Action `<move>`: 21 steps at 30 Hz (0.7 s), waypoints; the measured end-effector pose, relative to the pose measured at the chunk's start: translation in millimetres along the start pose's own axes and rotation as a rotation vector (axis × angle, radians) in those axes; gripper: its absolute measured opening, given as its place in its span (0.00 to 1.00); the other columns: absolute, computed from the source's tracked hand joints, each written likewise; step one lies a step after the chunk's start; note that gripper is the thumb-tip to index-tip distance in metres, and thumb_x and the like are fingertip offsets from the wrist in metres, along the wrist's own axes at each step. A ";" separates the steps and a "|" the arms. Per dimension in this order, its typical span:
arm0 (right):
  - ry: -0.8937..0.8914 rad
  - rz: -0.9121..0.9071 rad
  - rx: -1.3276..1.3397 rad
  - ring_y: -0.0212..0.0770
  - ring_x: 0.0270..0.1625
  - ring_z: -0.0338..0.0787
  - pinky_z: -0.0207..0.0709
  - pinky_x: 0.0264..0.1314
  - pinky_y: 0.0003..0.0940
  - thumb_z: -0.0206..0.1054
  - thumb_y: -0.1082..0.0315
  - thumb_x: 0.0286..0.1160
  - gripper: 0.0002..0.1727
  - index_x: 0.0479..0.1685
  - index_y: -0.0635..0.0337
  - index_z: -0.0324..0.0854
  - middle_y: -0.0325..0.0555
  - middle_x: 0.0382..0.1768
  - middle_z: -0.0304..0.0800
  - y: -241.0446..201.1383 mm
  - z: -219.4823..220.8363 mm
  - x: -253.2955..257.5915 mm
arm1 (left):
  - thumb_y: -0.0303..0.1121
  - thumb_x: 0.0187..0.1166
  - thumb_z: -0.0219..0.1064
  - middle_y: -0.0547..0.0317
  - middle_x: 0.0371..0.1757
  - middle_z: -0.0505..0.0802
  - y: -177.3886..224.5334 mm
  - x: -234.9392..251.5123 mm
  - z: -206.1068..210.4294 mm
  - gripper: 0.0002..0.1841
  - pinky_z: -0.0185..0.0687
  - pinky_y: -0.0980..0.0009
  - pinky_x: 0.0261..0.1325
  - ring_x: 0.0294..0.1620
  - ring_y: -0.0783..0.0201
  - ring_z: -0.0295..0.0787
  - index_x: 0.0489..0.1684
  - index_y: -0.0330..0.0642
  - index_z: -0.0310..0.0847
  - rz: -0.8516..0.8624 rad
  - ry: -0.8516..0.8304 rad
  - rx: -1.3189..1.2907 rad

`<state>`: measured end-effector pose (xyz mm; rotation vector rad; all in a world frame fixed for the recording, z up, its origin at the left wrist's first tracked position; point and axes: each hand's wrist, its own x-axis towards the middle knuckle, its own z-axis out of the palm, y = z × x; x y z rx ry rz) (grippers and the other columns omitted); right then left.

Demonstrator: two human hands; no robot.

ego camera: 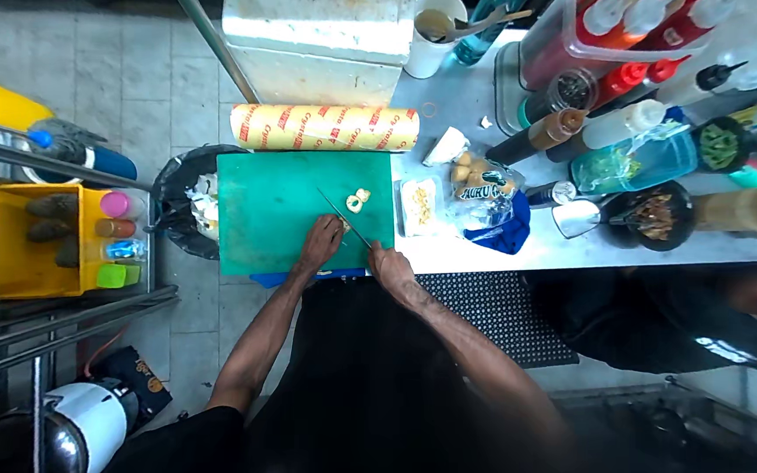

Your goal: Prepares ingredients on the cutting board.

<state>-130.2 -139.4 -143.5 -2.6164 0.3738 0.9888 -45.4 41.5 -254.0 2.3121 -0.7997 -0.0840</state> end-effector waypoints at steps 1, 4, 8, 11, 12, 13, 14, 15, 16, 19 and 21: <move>-0.004 0.001 -0.004 0.63 0.52 0.94 0.86 0.49 0.59 0.47 0.55 0.93 0.20 0.67 0.56 0.75 0.61 0.46 0.91 -0.7 2.6 -0.5 | 0.31 0.83 0.63 0.44 0.58 0.90 0.0 0.0 0.7 0.09 0.81 0.56 0.72 0.65 0.48 0.86 0.45 0.36 0.88 0.013 0.015 0.005; -0.017 0.029 -0.018 0.64 0.53 0.93 0.86 0.50 0.60 0.48 0.59 0.92 0.18 0.69 0.58 0.73 0.62 0.47 0.91 -4.3 10.4 0.5 | 0.35 0.85 0.64 0.45 0.57 0.89 2.5 -0.1 -1.8 0.10 0.81 0.56 0.71 0.64 0.48 0.85 0.47 0.37 0.88 0.010 0.021 0.004; 0.000 0.029 -0.035 0.63 0.52 0.94 0.86 0.49 0.59 0.50 0.62 0.91 0.17 0.70 0.58 0.72 0.61 0.45 0.91 -3.8 21.2 5.6 | 0.39 0.83 0.68 0.46 0.60 0.88 2.2 -4.5 -3.7 0.13 0.80 0.56 0.72 0.66 0.49 0.84 0.53 0.39 0.87 0.020 0.063 0.002; 0.014 0.030 -0.040 0.64 0.50 0.94 0.86 0.47 0.58 0.51 0.63 0.90 0.15 0.68 0.57 0.72 0.61 0.45 0.91 -3.6 25.2 8.5 | 0.39 0.82 0.68 0.45 0.61 0.88 -0.5 -6.5 -8.7 0.14 0.80 0.56 0.73 0.68 0.47 0.83 0.55 0.38 0.87 0.087 0.034 0.021; 0.027 0.024 -0.042 0.64 0.49 0.94 0.86 0.46 0.58 0.52 0.63 0.90 0.15 0.67 0.58 0.73 0.61 0.43 0.91 -3.4 26.6 9.0 | 0.37 0.82 0.68 0.44 0.61 0.89 -0.3 -6.1 -11.8 0.13 0.80 0.55 0.73 0.68 0.46 0.84 0.53 0.37 0.87 0.107 0.003 0.033; 0.044 0.011 -0.043 0.64 0.48 0.94 0.86 0.45 0.58 0.52 0.63 0.90 0.15 0.67 0.58 0.73 0.60 0.42 0.91 -2.7 27.8 9.0 | 0.35 0.81 0.67 0.42 0.60 0.89 1.3 -5.3 -16.2 0.12 0.80 0.54 0.73 0.68 0.45 0.84 0.50 0.36 0.88 0.116 -0.033 0.043; 0.049 0.004 -0.041 0.64 0.48 0.94 0.86 0.45 0.58 0.53 0.64 0.89 0.15 0.67 0.59 0.73 0.61 0.41 0.91 -2.6 27.2 8.6 | 0.34 0.81 0.66 0.42 0.60 0.90 3.8 -3.9 -21.0 0.11 0.80 0.54 0.73 0.67 0.45 0.85 0.48 0.35 0.88 0.113 -0.065 0.050; 0.045 0.002 -0.041 0.64 0.48 0.94 0.86 0.45 0.58 0.53 0.64 0.89 0.15 0.67 0.59 0.73 0.61 0.42 0.91 -2.7 24.9 7.3 | 0.33 0.81 0.66 0.43 0.59 0.90 4.6 -2.0 -23.2 0.10 0.81 0.54 0.71 0.66 0.45 0.85 0.46 0.35 0.88 0.116 -0.078 0.053; 0.038 0.004 -0.050 0.63 0.47 0.94 0.86 0.45 0.58 0.54 0.64 0.89 0.15 0.67 0.60 0.73 0.61 0.41 0.91 -2.9 21.2 3.6 | 0.32 0.81 0.65 0.43 0.57 0.90 1.2 -0.9 -20.2 0.10 0.82 0.55 0.70 0.65 0.45 0.86 0.45 0.34 0.88 0.131 -0.068 0.050; -0.022 0.044 -0.118 0.63 0.48 0.94 0.87 0.44 0.57 0.55 0.65 0.88 0.14 0.65 0.59 0.72 0.60 0.42 0.90 -9.2 -0.3 -17.3 | 0.33 0.82 0.63 0.46 0.52 0.92 -21.5 1.8 0.0 0.10 0.84 0.60 0.67 0.60 0.49 0.89 0.43 0.36 0.88 0.205 0.026 0.026; -0.067 0.078 -0.139 0.63 0.49 0.94 0.87 0.44 0.57 0.54 0.66 0.88 0.14 0.65 0.59 0.71 0.60 0.43 0.90 -13.0 -5.4 -23.9 | 0.32 0.82 0.63 0.46 0.52 0.92 -23.0 0.0 0.6 0.10 0.83 0.60 0.68 0.60 0.50 0.89 0.44 0.35 0.88 0.206 0.036 0.010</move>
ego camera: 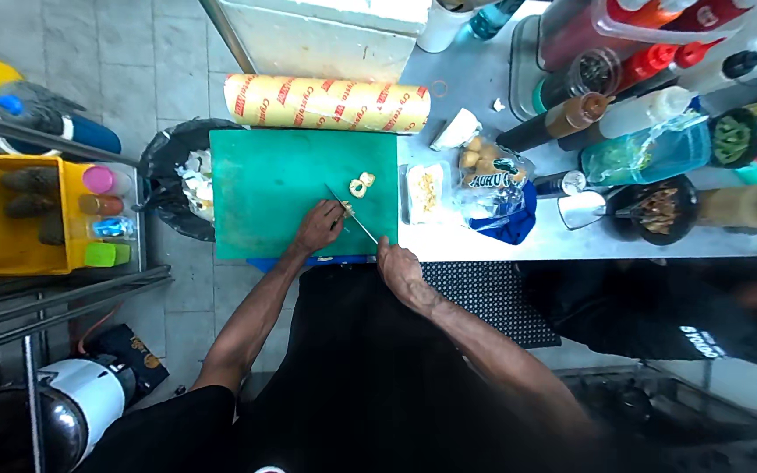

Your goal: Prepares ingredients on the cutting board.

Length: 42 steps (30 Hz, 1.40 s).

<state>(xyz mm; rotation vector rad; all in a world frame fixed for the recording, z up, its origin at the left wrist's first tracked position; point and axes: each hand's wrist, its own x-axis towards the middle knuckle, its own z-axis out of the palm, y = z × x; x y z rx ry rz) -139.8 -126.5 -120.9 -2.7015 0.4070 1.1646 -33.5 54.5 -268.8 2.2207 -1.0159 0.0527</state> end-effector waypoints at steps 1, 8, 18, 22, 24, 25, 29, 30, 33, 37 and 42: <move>0.019 -0.005 0.005 0.62 0.48 0.94 0.87 0.43 0.57 0.55 0.67 0.87 0.13 0.65 0.59 0.72 0.60 0.42 0.90 -0.1 5.1 6.6 | 0.31 0.82 0.63 0.46 0.52 0.93 0.4 -0.5 0.7 0.09 0.83 0.60 0.68 0.60 0.50 0.89 0.43 0.35 0.88 -0.005 0.006 -0.007; 0.217 -0.146 0.026 0.63 0.43 0.95 0.87 0.38 0.57 0.51 0.63 0.91 0.14 0.64 0.58 0.75 0.59 0.40 0.91 -23.7 14.9 80.9 | 0.29 0.80 0.64 0.44 0.52 0.93 -3.0 -1.0 3.6 0.09 0.83 0.59 0.69 0.60 0.48 0.89 0.42 0.33 0.89 0.009 0.012 -0.039; 0.216 -0.089 0.011 0.63 0.40 0.95 0.87 0.37 0.58 0.51 0.63 0.90 0.14 0.63 0.59 0.75 0.60 0.36 0.91 -19.1 30.7 66.0 | 0.28 0.80 0.65 0.46 0.48 0.93 -5.3 -2.5 4.8 0.07 0.85 0.61 0.66 0.58 0.50 0.90 0.38 0.35 0.88 0.009 0.089 -0.063; 0.186 -0.094 0.005 0.64 0.44 0.94 0.87 0.39 0.59 0.50 0.61 0.92 0.16 0.64 0.58 0.76 0.61 0.40 0.91 -27.6 11.0 68.1 | 0.27 0.80 0.66 0.45 0.48 0.94 -5.1 -1.4 1.3 0.07 0.84 0.60 0.68 0.58 0.49 0.90 0.36 0.34 0.88 0.042 0.072 -0.095; 0.107 -0.070 -0.015 0.64 0.46 0.94 0.87 0.41 0.58 0.50 0.62 0.91 0.16 0.64 0.59 0.75 0.61 0.43 0.90 -26.8 -9.5 44.0 | 0.28 0.81 0.66 0.45 0.48 0.94 -7.3 0.7 -0.3 0.07 0.84 0.60 0.68 0.58 0.49 0.90 0.36 0.34 0.88 0.052 0.072 -0.106; 0.061 -0.052 -0.026 0.64 0.47 0.94 0.87 0.42 0.58 0.50 0.62 0.91 0.16 0.64 0.60 0.75 0.61 0.44 0.90 -25.7 -14.2 31.0 | 0.29 0.81 0.66 0.45 0.48 0.93 -9.1 -1.4 0.5 0.08 0.84 0.60 0.68 0.58 0.50 0.90 0.37 0.34 0.88 0.051 0.077 -0.107; 0.076 -0.025 0.013 0.64 0.45 0.95 0.87 0.40 0.59 0.49 0.61 0.92 0.16 0.65 0.59 0.74 0.61 0.41 0.90 -24.6 15.8 43.3 | 0.27 0.80 0.67 0.47 0.47 0.94 -7.1 -5.2 3.8 0.06 0.83 0.61 0.69 0.57 0.52 0.91 0.38 0.35 0.90 0.028 0.130 -0.117; 0.128 -0.042 0.028 0.64 0.44 0.95 0.87 0.40 0.59 0.49 0.60 0.92 0.17 0.65 0.58 0.74 0.61 0.40 0.91 -25.9 26.2 57.6 | 0.27 0.80 0.67 0.47 0.48 0.94 -6.5 -4.7 4.4 0.06 0.83 0.61 0.69 0.57 0.52 0.91 0.39 0.35 0.90 0.022 0.140 -0.114; 0.182 -0.071 0.072 0.64 0.45 0.95 0.87 0.40 0.59 0.48 0.58 0.93 0.18 0.66 0.58 0.75 0.61 0.41 0.91 -34.8 28.2 74.7 | 0.27 0.80 0.67 0.46 0.49 0.94 -7.9 -6.6 4.2 0.06 0.83 0.61 0.69 0.58 0.52 0.90 0.39 0.35 0.90 0.013 0.131 -0.099; 0.070 -0.055 0.029 0.64 0.49 0.94 0.87 0.42 0.60 0.51 0.61 0.90 0.16 0.65 0.59 0.76 0.62 0.46 0.90 -33.6 -12.2 42.3 | 0.29 0.81 0.68 0.46 0.49 0.93 -9.1 -3.9 2.8 0.07 0.83 0.61 0.69 0.59 0.51 0.90 0.37 0.35 0.88 0.008 0.113 -0.111; 0.056 -0.030 0.073 0.65 0.47 0.94 0.87 0.42 0.60 0.49 0.57 0.93 0.18 0.66 0.58 0.75 0.63 0.45 0.90 -27.9 15.4 42.3 | 0.29 0.81 0.68 0.47 0.50 0.94 -9.8 -8.2 4.4 0.06 0.84 0.62 0.69 0.60 0.53 0.90 0.40 0.36 0.90 -0.024 0.150 -0.146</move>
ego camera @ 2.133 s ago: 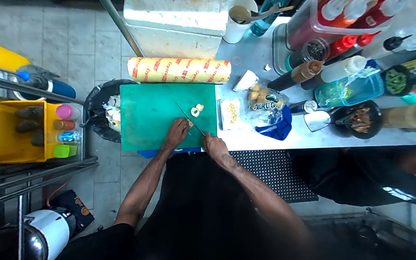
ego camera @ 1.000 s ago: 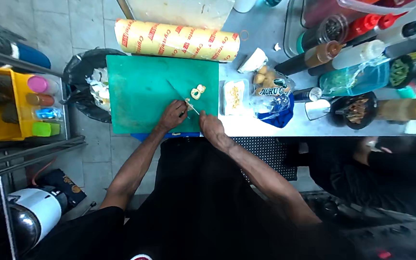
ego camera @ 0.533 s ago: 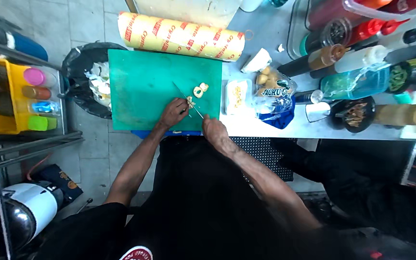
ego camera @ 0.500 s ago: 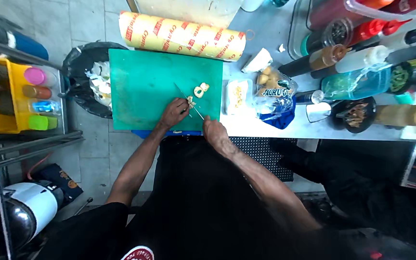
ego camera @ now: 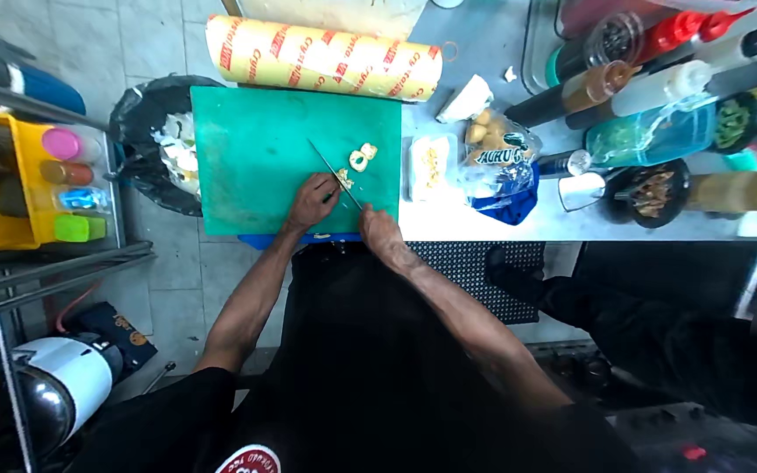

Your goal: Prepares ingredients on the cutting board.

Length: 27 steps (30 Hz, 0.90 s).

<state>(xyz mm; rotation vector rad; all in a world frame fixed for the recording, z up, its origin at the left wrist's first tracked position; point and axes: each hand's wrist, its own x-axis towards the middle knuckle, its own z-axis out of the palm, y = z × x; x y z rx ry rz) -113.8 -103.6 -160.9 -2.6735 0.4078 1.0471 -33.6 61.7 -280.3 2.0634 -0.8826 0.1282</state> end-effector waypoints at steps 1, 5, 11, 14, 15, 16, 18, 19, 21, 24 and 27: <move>0.042 -0.014 0.025 0.65 0.47 0.94 0.87 0.42 0.60 0.48 0.56 0.93 0.19 0.66 0.58 0.75 0.63 0.44 0.91 -0.6 13.2 10.9 | 0.28 0.80 0.68 0.47 0.50 0.94 0.4 -0.7 0.2 0.06 0.84 0.62 0.69 0.60 0.53 0.90 0.41 0.36 0.91 -0.002 0.012 0.005; 0.094 -0.033 0.065 0.64 0.48 0.95 0.87 0.43 0.60 0.46 0.54 0.94 0.20 0.66 0.55 0.76 0.61 0.43 0.91 -7.6 17.2 29.5 | 0.30 0.82 0.67 0.46 0.53 0.93 2.2 -2.3 0.9 0.08 0.82 0.61 0.71 0.62 0.51 0.90 0.44 0.36 0.90 -0.020 -0.008 0.036; 0.125 -0.055 0.073 0.62 0.46 0.95 0.87 0.40 0.59 0.46 0.53 0.94 0.20 0.64 0.54 0.77 0.58 0.41 0.91 -3.9 15.5 33.9 | 0.41 0.80 0.71 0.42 0.60 0.89 11.5 -10.4 -8.0 0.17 0.81 0.59 0.73 0.67 0.49 0.85 0.53 0.35 0.85 -0.137 0.054 0.059; 0.140 -0.049 0.064 0.62 0.46 0.95 0.87 0.40 0.58 0.47 0.53 0.94 0.19 0.63 0.55 0.77 0.58 0.40 0.91 -5.8 20.9 35.1 | 0.41 0.80 0.71 0.41 0.60 0.88 7.9 -12.5 -10.8 0.16 0.79 0.58 0.74 0.67 0.49 0.84 0.52 0.36 0.85 -0.117 0.031 0.071; 0.142 -0.051 0.059 0.62 0.46 0.95 0.87 0.40 0.58 0.47 0.53 0.94 0.19 0.63 0.55 0.77 0.59 0.40 0.91 -5.9 21.7 35.1 | 0.39 0.81 0.70 0.42 0.59 0.89 6.2 -12.3 -10.4 0.15 0.79 0.58 0.73 0.67 0.48 0.84 0.51 0.36 0.85 -0.098 0.005 0.070; 0.139 -0.053 0.055 0.63 0.46 0.95 0.87 0.40 0.58 0.47 0.53 0.94 0.19 0.63 0.56 0.77 0.59 0.40 0.91 -5.8 20.5 34.1 | 0.37 0.82 0.69 0.42 0.58 0.90 3.8 -11.6 -9.0 0.13 0.80 0.58 0.73 0.66 0.48 0.85 0.50 0.35 0.86 -0.073 -0.019 0.069; 0.121 -0.047 0.024 0.63 0.46 0.95 0.87 0.41 0.59 0.47 0.55 0.94 0.19 0.64 0.56 0.76 0.60 0.42 0.91 -7.5 8.8 25.3 | 0.33 0.81 0.67 0.45 0.54 0.92 -1.5 -7.6 -5.7 0.09 0.81 0.59 0.72 0.64 0.50 0.87 0.44 0.36 0.87 -0.036 -0.036 0.062; 0.100 -0.037 -0.001 0.63 0.46 0.95 0.87 0.40 0.59 0.48 0.58 0.93 0.17 0.64 0.58 0.76 0.61 0.42 0.91 -10.2 -0.9 16.2 | 0.32 0.81 0.66 0.46 0.53 0.92 -3.2 -4.6 -6.0 0.08 0.82 0.59 0.71 0.62 0.50 0.88 0.43 0.36 0.87 -0.033 -0.045 0.064; 0.013 -0.011 -0.041 0.64 0.47 0.94 0.87 0.41 0.59 0.50 0.63 0.91 0.15 0.65 0.61 0.75 0.62 0.44 0.90 -15.0 -18.9 -7.9 | 0.32 0.82 0.65 0.46 0.54 0.92 -5.4 -2.2 -8.5 0.09 0.83 0.60 0.70 0.62 0.51 0.88 0.44 0.36 0.88 -0.051 -0.069 0.062; -0.049 0.022 -0.024 0.64 0.48 0.94 0.88 0.42 0.59 0.50 0.63 0.91 0.15 0.64 0.61 0.74 0.63 0.45 0.90 -14.3 -15.8 -21.0 | 0.32 0.83 0.64 0.45 0.54 0.91 -4.7 -3.0 -8.4 0.09 0.81 0.61 0.71 0.63 0.51 0.87 0.44 0.36 0.88 -0.071 -0.070 0.049; 0.087 -0.017 0.022 0.63 0.43 0.95 0.87 0.39 0.58 0.49 0.61 0.92 0.16 0.63 0.59 0.75 0.60 0.39 0.91 -10.0 22.2 13.2 | 0.30 0.82 0.65 0.44 0.53 0.92 -4.8 -1.9 -4.8 0.08 0.82 0.61 0.71 0.62 0.51 0.88 0.44 0.36 0.89 -0.071 -0.042 0.039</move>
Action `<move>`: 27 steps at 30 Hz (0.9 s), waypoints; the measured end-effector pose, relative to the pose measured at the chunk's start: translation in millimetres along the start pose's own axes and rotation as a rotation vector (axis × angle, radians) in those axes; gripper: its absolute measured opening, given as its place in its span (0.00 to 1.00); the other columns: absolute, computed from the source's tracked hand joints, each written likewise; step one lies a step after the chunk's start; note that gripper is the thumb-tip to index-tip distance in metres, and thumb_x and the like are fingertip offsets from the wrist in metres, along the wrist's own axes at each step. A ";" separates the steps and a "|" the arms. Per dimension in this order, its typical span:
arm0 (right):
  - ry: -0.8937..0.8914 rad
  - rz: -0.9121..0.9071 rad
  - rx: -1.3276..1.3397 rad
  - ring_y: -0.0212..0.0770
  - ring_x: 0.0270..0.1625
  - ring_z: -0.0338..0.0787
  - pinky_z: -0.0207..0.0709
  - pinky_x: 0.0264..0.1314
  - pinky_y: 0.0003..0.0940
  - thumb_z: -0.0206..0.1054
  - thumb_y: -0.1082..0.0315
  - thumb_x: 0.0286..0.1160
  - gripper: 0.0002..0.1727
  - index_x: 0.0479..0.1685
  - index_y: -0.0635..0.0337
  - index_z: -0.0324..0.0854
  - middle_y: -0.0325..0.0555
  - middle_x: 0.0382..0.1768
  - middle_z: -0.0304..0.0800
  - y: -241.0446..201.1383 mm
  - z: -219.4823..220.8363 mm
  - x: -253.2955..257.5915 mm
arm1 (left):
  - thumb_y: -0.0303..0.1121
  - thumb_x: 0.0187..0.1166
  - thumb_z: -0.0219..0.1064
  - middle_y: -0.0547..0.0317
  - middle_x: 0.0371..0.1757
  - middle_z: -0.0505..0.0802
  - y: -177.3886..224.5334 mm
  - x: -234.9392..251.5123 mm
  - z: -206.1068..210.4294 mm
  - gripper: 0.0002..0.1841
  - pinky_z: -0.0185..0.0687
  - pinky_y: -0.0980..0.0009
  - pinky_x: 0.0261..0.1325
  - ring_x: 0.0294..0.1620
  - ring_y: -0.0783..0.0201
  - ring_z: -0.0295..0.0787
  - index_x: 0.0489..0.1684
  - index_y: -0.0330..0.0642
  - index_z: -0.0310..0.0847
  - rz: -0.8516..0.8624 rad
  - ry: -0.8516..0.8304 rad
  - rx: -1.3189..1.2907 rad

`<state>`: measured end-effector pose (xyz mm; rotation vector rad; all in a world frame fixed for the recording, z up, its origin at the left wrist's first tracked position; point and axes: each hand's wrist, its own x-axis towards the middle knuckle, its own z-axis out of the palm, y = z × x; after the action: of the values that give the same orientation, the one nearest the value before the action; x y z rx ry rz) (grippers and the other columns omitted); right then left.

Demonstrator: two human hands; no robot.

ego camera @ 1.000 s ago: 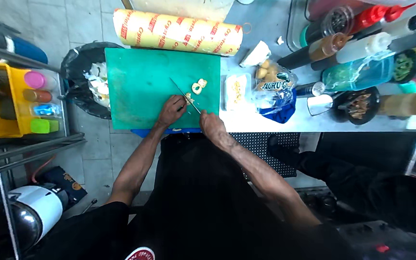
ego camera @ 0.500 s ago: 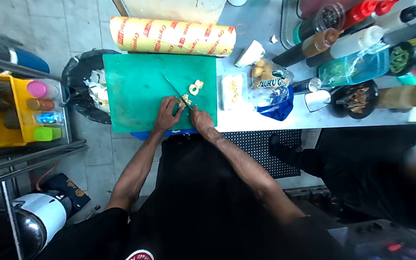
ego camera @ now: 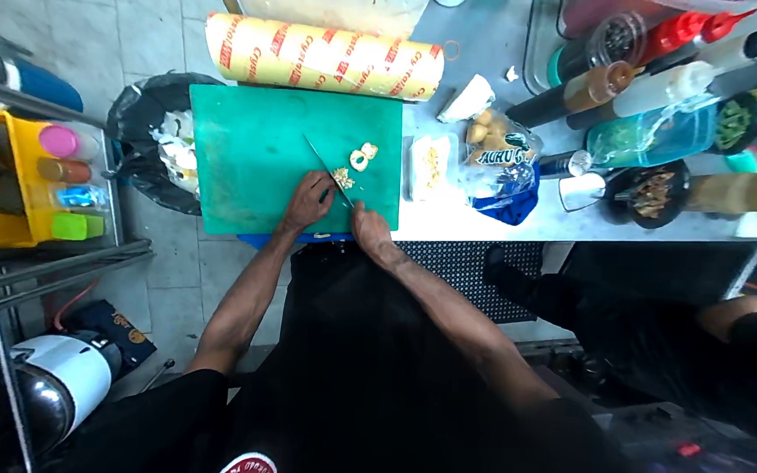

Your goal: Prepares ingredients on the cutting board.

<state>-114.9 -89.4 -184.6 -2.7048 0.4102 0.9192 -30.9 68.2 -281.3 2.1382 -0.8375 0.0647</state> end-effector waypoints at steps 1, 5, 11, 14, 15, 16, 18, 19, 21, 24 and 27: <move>0.030 -0.009 0.010 0.63 0.43 0.95 0.87 0.38 0.58 0.49 0.60 0.92 0.16 0.63 0.58 0.75 0.60 0.38 0.91 -1.5 6.5 8.1 | 0.30 0.82 0.65 0.43 0.53 0.92 -0.5 -0.5 0.2 0.08 0.82 0.61 0.71 0.62 0.50 0.88 0.44 0.35 0.89 0.000 0.001 -0.002; 0.008 -0.038 0.011 0.62 0.46 0.95 0.87 0.41 0.58 0.47 0.55 0.94 0.19 0.64 0.56 0.76 0.59 0.42 0.91 -2.9 -7.4 17.2 | 0.31 0.83 0.65 0.44 0.55 0.92 0.1 -1.7 -1.8 0.09 0.82 0.61 0.71 0.63 0.51 0.88 0.45 0.36 0.89 -0.005 -0.012 -0.007; -0.098 0.004 0.018 0.63 0.48 0.94 0.88 0.43 0.59 0.48 0.54 0.93 0.20 0.66 0.57 0.75 0.61 0.45 0.90 -3.9 -19.0 -7.7 | 0.31 0.83 0.66 0.45 0.55 0.92 -3.6 -5.6 -1.0 0.08 0.80 0.62 0.72 0.64 0.52 0.87 0.44 0.37 0.90 -0.032 0.031 -0.043; 0.031 -0.027 0.038 0.62 0.43 0.95 0.87 0.39 0.58 0.48 0.56 0.93 0.18 0.64 0.57 0.76 0.59 0.39 0.91 -5.5 5.7 10.7 | 0.31 0.84 0.65 0.45 0.57 0.92 -4.3 -4.7 -3.3 0.09 0.79 0.60 0.75 0.67 0.51 0.86 0.46 0.36 0.91 -0.032 0.016 -0.046; 0.037 -0.034 0.050 0.62 0.43 0.95 0.87 0.39 0.58 0.49 0.56 0.92 0.18 0.64 0.57 0.76 0.59 0.39 0.91 -6.6 7.5 13.5 | 0.31 0.84 0.65 0.45 0.58 0.92 -4.8 -6.3 -5.6 0.09 0.79 0.61 0.76 0.67 0.51 0.86 0.47 0.37 0.91 -0.029 0.012 -0.049; 0.029 -0.038 0.059 0.62 0.44 0.95 0.87 0.39 0.58 0.48 0.56 0.92 0.18 0.63 0.57 0.76 0.59 0.40 0.91 -5.7 9.1 13.3 | 0.32 0.84 0.66 0.46 0.58 0.91 -2.3 -10.2 -8.3 0.10 0.79 0.62 0.76 0.68 0.52 0.86 0.49 0.37 0.91 -0.034 0.004 -0.059; 0.022 -0.047 0.070 0.62 0.45 0.94 0.87 0.40 0.58 0.48 0.54 0.93 0.19 0.63 0.56 0.77 0.58 0.40 0.91 -2.2 5.6 16.3 | 0.33 0.83 0.67 0.47 0.60 0.90 2.8 -10.4 -13.8 0.10 0.80 0.64 0.74 0.67 0.56 0.86 0.53 0.38 0.90 -0.066 0.005 -0.088; 0.020 -0.049 0.068 0.62 0.45 0.95 0.87 0.40 0.57 0.48 0.54 0.93 0.19 0.62 0.56 0.77 0.59 0.40 0.91 -0.9 2.7 17.5 | 0.33 0.82 0.69 0.46 0.60 0.90 4.6 -10.2 -15.4 0.11 0.84 0.65 0.71 0.64 0.57 0.88 0.54 0.37 0.89 -0.092 0.019 -0.104; -0.009 -0.042 0.056 0.62 0.47 0.94 0.87 0.42 0.58 0.48 0.53 0.93 0.20 0.64 0.56 0.77 0.60 0.43 0.91 -1.7 -5.7 13.8 | 0.35 0.81 0.70 0.44 0.61 0.89 6.4 -14.9 -17.9 0.14 0.88 0.65 0.65 0.59 0.58 0.90 0.56 0.36 0.87 -0.128 0.033 -0.125; -0.070 -0.015 0.007 0.63 0.49 0.94 0.87 0.42 0.59 0.48 0.54 0.93 0.20 0.65 0.56 0.77 0.61 0.45 0.90 -7.6 -32.0 -3.5 | 0.34 0.83 0.68 0.43 0.59 0.89 2.5 -15.8 -19.7 0.13 0.85 0.64 0.69 0.62 0.55 0.88 0.55 0.35 0.87 -0.102 0.005 -0.096; -0.153 0.020 -0.008 0.64 0.50 0.94 0.87 0.44 0.60 0.49 0.55 0.93 0.20 0.66 0.58 0.76 0.62 0.48 0.90 -10.5 -41.7 -23.3 | 0.33 0.84 0.65 0.43 0.57 0.91 -2.3 -13.2 -15.8 0.10 0.81 0.62 0.72 0.65 0.51 0.87 0.50 0.35 0.88 -0.057 -0.019 -0.038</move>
<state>-106.0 -89.0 -136.4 -2.6186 0.4038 1.1262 -36.2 87.6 -276.5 2.1286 -0.7825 -0.0001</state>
